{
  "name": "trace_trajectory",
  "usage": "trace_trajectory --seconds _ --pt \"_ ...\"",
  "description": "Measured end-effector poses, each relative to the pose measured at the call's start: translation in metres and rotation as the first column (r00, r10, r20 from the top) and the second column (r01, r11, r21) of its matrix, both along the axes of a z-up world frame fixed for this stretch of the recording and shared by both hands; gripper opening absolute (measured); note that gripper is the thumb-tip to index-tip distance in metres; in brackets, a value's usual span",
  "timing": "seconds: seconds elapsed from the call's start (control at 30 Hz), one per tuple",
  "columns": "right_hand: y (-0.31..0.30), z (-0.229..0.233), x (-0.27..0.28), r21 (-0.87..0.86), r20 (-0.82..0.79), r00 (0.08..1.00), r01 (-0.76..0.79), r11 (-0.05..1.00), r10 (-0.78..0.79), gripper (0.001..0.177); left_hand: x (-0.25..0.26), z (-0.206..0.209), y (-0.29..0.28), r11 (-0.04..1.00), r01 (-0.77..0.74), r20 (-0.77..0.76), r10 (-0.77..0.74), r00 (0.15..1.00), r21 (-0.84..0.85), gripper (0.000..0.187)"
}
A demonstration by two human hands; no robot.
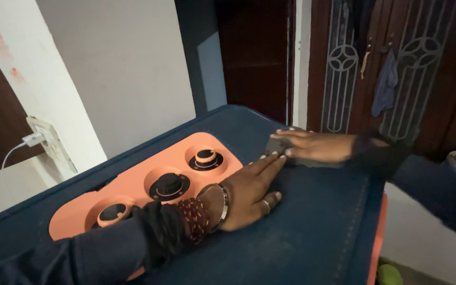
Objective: The person cleans the exterior of a blue air cooler using a cloth, wiping the sides, top panel, and around the control knobs.
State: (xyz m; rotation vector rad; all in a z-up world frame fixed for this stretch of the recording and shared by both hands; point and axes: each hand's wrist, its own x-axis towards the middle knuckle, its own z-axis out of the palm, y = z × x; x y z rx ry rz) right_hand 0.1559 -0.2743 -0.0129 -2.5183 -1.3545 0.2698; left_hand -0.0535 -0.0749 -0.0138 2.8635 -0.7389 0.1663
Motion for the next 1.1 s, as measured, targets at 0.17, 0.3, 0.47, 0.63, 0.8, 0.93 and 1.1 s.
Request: trace_trajectory --seconds 0.17,0.3,0.47,0.63,0.8,0.93,1.1 --pt "-0.009 -0.007 -0.03 -0.03 -0.006 0.999 -0.034 0.999 0.034 0.094 -0.002 -0.005 0.0 0.996 0.067 0.173 -0.055 0.983 -0.065 0.077" --pt "-0.047 -0.01 -0.068 -0.095 -0.021 0.965 -0.263 0.96 0.262 0.078 -0.005 -0.003 -0.002 0.989 0.078 0.16 -0.057 0.985 -0.128 0.083" --pt "-0.074 0.005 -0.041 0.406 -0.264 0.946 0.288 0.867 -0.19 0.07 -0.008 0.0 -0.005 0.998 0.058 0.08 -0.056 0.995 -0.031 0.078" --pt "-0.072 -0.023 -0.012 0.44 -0.241 0.936 0.34 0.832 -0.255 0.064 -0.008 0.001 -0.009 0.989 0.143 0.096 -0.146 0.985 0.031 0.068" --pt "-0.073 -0.031 0.004 0.462 -0.347 0.92 0.337 0.82 -0.183 0.061 -0.007 0.004 -0.05 0.988 0.095 0.089 -0.106 0.99 0.122 0.068" --pt "-0.077 -0.037 0.012 0.508 -0.289 0.939 0.316 0.801 -0.187 0.057 0.022 -0.004 -0.09 0.97 0.05 0.085 -0.072 0.994 0.24 0.072" --pt "-0.078 -0.057 0.05 0.466 -0.259 0.915 0.399 0.79 -0.309 0.055 0.073 -0.013 -0.099 0.981 0.018 0.077 -0.033 0.997 0.194 0.066"
